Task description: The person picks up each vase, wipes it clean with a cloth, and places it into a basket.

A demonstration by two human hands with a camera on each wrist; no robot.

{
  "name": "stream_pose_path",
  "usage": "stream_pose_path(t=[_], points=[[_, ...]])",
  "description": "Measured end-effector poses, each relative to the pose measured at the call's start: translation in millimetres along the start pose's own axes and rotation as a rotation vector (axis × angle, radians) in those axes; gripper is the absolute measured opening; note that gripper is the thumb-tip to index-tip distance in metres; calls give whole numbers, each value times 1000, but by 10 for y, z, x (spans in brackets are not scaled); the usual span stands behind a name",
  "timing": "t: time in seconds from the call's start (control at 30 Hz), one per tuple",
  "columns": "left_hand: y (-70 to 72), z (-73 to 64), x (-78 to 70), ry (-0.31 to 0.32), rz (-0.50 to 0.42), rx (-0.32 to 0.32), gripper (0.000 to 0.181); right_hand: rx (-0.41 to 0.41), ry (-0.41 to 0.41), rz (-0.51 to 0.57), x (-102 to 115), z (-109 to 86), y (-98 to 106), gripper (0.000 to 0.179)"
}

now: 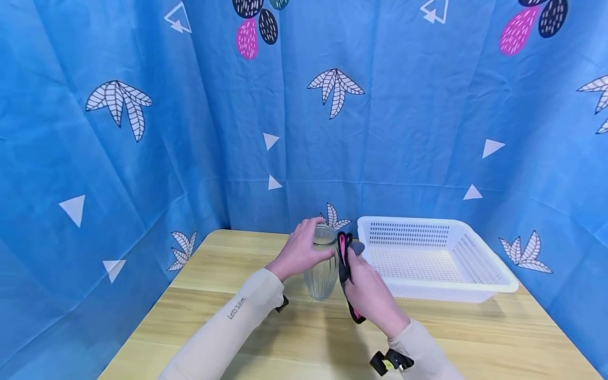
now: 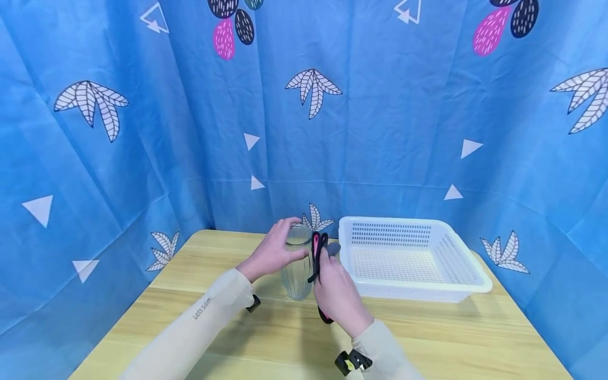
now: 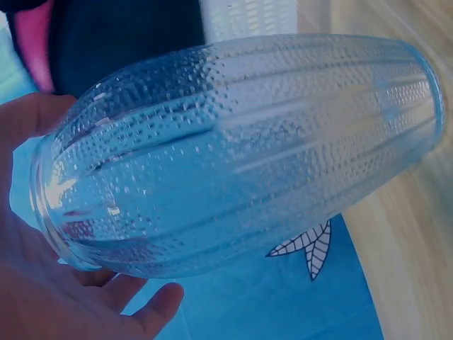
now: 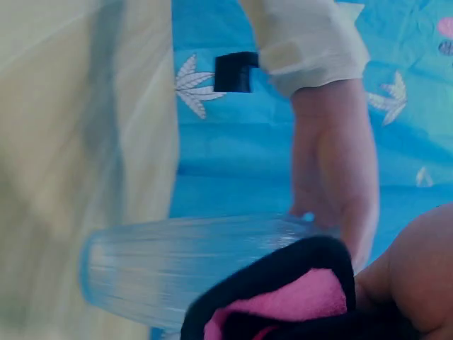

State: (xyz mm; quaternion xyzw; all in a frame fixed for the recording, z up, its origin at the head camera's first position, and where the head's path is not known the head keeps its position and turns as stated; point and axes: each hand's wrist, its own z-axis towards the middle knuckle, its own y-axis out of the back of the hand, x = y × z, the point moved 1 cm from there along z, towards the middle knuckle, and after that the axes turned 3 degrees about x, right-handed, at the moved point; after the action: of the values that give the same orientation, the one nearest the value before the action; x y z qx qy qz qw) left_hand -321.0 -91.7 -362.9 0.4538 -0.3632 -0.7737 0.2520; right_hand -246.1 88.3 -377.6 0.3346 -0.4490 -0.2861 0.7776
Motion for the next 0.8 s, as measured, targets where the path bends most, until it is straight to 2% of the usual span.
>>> stream_pose_path(t=[0.1, 0.23, 0.37, 0.67, 0.8], points=[[4, 3, -13, 0, -42, 14, 83, -34, 33, -36, 44, 63, 55, 57], [-4, -2, -22, -3, -72, 36, 82, -1, -4, -20, 18, 172, 37, 65], [-33, -10, -19, -7, -64, 42, 81, 27, -39, -10, -60, 261, -35, 60], [-57, 0, -16, -23, -49, 7, 80, 41, -58, -27, -212, 364, -204, 53], [-68, -7, -21, 1, -36, 13, 82, 118, -80, 15, -304, 331, -302, 50]])
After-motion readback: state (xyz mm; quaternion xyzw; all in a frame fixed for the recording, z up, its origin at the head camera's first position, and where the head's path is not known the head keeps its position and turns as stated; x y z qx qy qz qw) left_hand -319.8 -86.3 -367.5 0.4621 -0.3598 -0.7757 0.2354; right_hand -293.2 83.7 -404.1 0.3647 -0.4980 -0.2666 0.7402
